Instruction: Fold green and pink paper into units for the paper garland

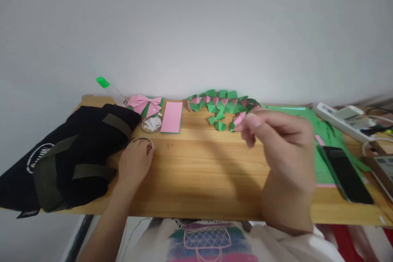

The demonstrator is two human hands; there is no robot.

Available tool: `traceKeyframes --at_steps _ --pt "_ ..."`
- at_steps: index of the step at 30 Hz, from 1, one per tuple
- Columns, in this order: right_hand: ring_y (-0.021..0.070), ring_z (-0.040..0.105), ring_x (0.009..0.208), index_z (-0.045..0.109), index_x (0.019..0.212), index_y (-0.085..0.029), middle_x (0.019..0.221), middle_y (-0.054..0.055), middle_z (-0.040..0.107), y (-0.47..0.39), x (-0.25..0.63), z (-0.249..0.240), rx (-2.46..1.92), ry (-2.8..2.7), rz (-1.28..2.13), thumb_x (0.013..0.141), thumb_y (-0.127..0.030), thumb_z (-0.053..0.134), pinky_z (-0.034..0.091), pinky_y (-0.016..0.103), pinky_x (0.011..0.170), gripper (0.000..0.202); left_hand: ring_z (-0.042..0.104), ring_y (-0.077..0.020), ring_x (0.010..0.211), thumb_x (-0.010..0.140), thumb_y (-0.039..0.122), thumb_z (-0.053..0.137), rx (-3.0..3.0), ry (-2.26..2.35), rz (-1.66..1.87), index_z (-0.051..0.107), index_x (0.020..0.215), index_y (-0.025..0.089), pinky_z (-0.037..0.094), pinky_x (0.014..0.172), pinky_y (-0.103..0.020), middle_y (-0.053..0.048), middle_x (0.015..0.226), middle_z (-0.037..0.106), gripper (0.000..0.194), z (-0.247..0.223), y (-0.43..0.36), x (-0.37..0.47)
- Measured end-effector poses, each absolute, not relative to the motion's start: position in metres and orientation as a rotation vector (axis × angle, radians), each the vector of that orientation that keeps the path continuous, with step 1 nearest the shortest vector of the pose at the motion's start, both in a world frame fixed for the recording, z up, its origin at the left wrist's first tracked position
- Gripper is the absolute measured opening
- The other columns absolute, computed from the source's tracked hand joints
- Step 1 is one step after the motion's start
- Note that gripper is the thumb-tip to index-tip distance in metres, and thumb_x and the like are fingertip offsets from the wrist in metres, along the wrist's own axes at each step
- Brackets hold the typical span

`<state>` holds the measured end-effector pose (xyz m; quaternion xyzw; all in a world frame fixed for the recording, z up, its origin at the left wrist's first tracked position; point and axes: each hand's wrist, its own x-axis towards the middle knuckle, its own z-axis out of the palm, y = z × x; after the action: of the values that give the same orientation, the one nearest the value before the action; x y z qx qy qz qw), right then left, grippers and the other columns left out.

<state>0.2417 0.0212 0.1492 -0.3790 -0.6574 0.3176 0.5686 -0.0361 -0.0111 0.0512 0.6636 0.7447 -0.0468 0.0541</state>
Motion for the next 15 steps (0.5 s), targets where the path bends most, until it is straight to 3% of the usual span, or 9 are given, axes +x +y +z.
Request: traceKeyframes --at_steps 3,5,8,11,15 --pt "0.0077 0.053 0.051 0.069 0.071 -0.016 0.059 -0.002 0.062 0.038 0.218 0.122 -1.126 -1.902 0.802 0.096 -0.033 0.049 0.041 0.02 0.047 0.037 0.06 -0.0299 0.109 0.097 0.024 0.035 2.149 2.183 -0.094 0.066 0.106 0.012 0.048 0.093 -0.039 -0.016 0.112 0.067 0.034 0.054 0.018 -0.031" --pt "0.0105 0.059 0.055 0.071 0.075 -0.015 0.061 -0.001 0.065 0.05 0.194 0.095 -1.198 -2.03 0.803 0.093 -0.027 0.051 0.044 0.021 0.051 0.029 0.058 -0.0298 0.115 0.098 0.023 0.037 2.236 2.111 -0.091 0.066 0.108 0.013 0.047 0.096 -0.039 -0.015 0.118 0.065 0.032 0.056 0.047 -0.029" --pt "0.0203 0.069 0.081 0.072 0.094 -0.012 0.09 0.011 0.074 0.062 0.156 0.052 -1.266 -2.165 0.711 0.091 -0.019 0.052 0.052 0.032 0.071 0.023 0.053 -0.0288 0.122 0.095 0.02 0.048 2.357 1.99 -0.122 0.062 0.117 0.012 0.045 0.101 -0.041 -0.015 0.125 0.061 0.028 0.06 0.095 -0.028" --pt "0.0296 0.052 0.128 0.06 0.128 -0.01 0.138 0.019 0.057 0.066 0.129 0.02 -1.199 -2.313 0.6 0.091 -0.026 0.057 0.043 0.044 0.102 0.04 0.058 -0.0256 0.114 0.093 0.034 0.06 2.453 1.856 -0.219 0.057 0.124 0.016 0.051 0.095 -0.049 -0.011 0.129 0.057 0.036 0.065 0.137 -0.029" --pt "0.0302 0.046 0.133 0.055 0.132 -0.007 0.139 0.021 0.055 0.065 0.117 -0.002 -1.173 -2.433 0.513 0.095 -0.035 0.052 0.038 0.046 0.107 0.046 0.062 -0.0236 0.107 0.093 0.035 0.06 2.499 1.659 -0.363 0.056 0.125 0.016 0.054 0.089 -0.045 -0.011 0.126 0.059 0.037 0.068 0.17 -0.03"
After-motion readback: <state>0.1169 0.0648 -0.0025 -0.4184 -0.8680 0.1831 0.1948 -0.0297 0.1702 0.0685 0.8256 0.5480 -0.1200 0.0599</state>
